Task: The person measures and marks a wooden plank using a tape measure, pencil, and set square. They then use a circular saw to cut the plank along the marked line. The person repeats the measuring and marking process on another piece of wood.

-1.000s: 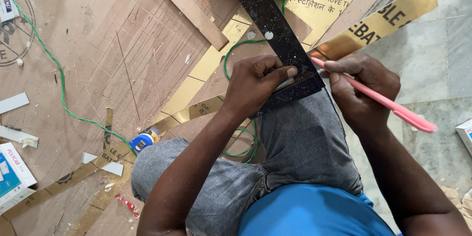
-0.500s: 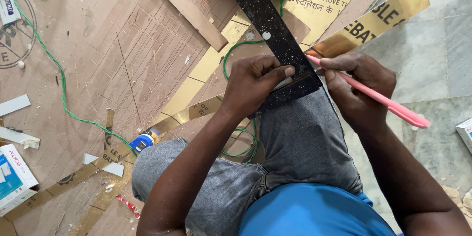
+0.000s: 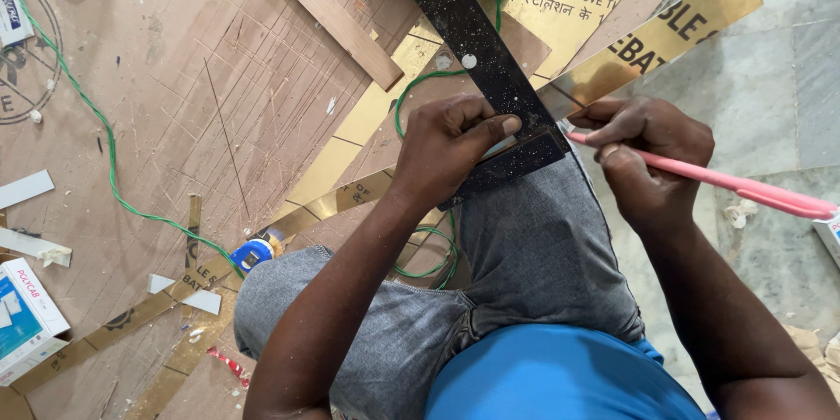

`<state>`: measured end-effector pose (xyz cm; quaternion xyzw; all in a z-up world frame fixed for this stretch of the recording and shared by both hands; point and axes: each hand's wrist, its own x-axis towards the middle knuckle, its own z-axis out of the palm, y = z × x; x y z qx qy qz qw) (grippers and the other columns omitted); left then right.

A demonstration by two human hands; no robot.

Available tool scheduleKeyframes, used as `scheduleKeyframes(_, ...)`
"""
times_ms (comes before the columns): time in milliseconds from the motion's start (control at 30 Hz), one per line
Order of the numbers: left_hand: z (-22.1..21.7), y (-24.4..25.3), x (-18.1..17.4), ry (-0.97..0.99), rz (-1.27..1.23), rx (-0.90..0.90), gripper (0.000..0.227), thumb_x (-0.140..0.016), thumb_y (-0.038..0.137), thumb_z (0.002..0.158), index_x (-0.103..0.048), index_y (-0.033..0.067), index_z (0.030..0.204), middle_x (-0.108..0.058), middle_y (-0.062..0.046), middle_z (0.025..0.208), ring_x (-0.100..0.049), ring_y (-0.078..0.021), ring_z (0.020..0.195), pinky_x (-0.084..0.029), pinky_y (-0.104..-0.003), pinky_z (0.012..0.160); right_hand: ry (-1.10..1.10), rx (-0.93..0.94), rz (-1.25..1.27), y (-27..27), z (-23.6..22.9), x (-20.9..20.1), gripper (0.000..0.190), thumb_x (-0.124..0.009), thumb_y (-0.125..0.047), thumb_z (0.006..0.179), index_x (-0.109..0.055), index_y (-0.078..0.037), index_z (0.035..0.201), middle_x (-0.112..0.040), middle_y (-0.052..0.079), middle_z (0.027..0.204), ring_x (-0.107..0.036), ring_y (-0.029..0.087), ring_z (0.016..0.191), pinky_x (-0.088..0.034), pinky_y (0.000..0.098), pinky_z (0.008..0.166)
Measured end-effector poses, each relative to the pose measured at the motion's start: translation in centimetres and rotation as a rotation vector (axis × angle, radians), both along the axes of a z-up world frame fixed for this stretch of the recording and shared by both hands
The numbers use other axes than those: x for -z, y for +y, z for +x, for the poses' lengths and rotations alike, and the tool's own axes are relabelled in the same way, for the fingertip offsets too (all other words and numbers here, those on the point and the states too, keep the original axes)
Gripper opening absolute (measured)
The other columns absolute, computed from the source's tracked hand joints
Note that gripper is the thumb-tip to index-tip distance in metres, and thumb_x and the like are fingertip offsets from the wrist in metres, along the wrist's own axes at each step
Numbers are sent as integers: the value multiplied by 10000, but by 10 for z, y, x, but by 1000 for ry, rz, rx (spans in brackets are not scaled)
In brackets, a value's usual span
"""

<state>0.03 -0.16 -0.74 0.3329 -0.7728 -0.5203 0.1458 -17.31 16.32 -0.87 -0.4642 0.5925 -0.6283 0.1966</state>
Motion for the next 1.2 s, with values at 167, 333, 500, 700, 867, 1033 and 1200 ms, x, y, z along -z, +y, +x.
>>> scheduleKeyframes(167, 1, 0, -1, 19, -1, 3, 331, -776, 337, 912, -715, 56, 746, -590, 6, 624, -509, -61, 565, -388, -290, 521, -30, -2, -46, -2, 4, 6, 78, -590, 88, 1007, -656, 49, 1024, -693, 132, 974, -654, 113, 818, -549, 224, 782)
scheduleKeyframes(333, 0, 0, 0, 11, -3, -1, 331, -778, 347, 909, -724, 63, 748, -586, 11, 617, -508, -58, 558, -385, -289, 513, 124, 5, -22, -3, 2, 8, 151, -594, 135, 936, -674, 43, 1025, -680, 136, 961, -659, 123, 830, -545, 224, 748)
scheduleKeyframes(500, 1, 0, 1, 32, 6, 1, 331, -779, 349, 911, -724, 65, 750, -598, 11, 625, -523, -56, 565, -397, -283, 516, 240, 43, -3, -4, 2, 7, 188, -594, 156, 893, -688, 42, 1009, -690, 130, 933, -675, 136, 843, -542, 235, 757)
scheduleKeyframes(700, 1, 1, 0, 29, 21, 4, 306, -773, 339, 911, -733, 73, 765, -615, 14, 634, -532, -50, 562, -404, -279, 511, 258, 15, -5, -12, 5, -3, 150, -712, 105, 990, -715, 25, 1117, -713, 121, 967, -706, 146, 866, -559, 246, 775)
scheduleKeyframes(867, 1, 1, -1, 37, 19, -4, 297, -775, 327, 909, -738, 66, 772, -617, 13, 636, -531, -54, 565, -399, -281, 519, 272, 12, 1, -15, 7, -8, 151, -763, 61, 1014, -721, 21, 1153, -728, 136, 1015, -723, 157, 912, -571, 246, 801)
scheduleKeyframes(1033, 2, 1, -1, 43, -7, 2, 308, -780, 325, 912, -734, 59, 765, -615, 8, 639, -536, -60, 574, -402, -282, 528, 278, 54, 40, -7, 4, -1, 124, -715, 97, 928, -727, 31, 1033, -720, 138, 954, -702, 161, 802, -546, 248, 722)
scheduleKeyframes(1200, 1, 0, 2, 10, 7, 3, 331, -776, 340, 912, -722, 63, 740, -603, 14, 622, -522, -64, 554, -391, -285, 511, 252, 5, 11, -2, -2, 3, 144, -558, 61, 811, -666, 42, 904, -726, 171, 962, -740, 211, 866, -588, 286, 819)
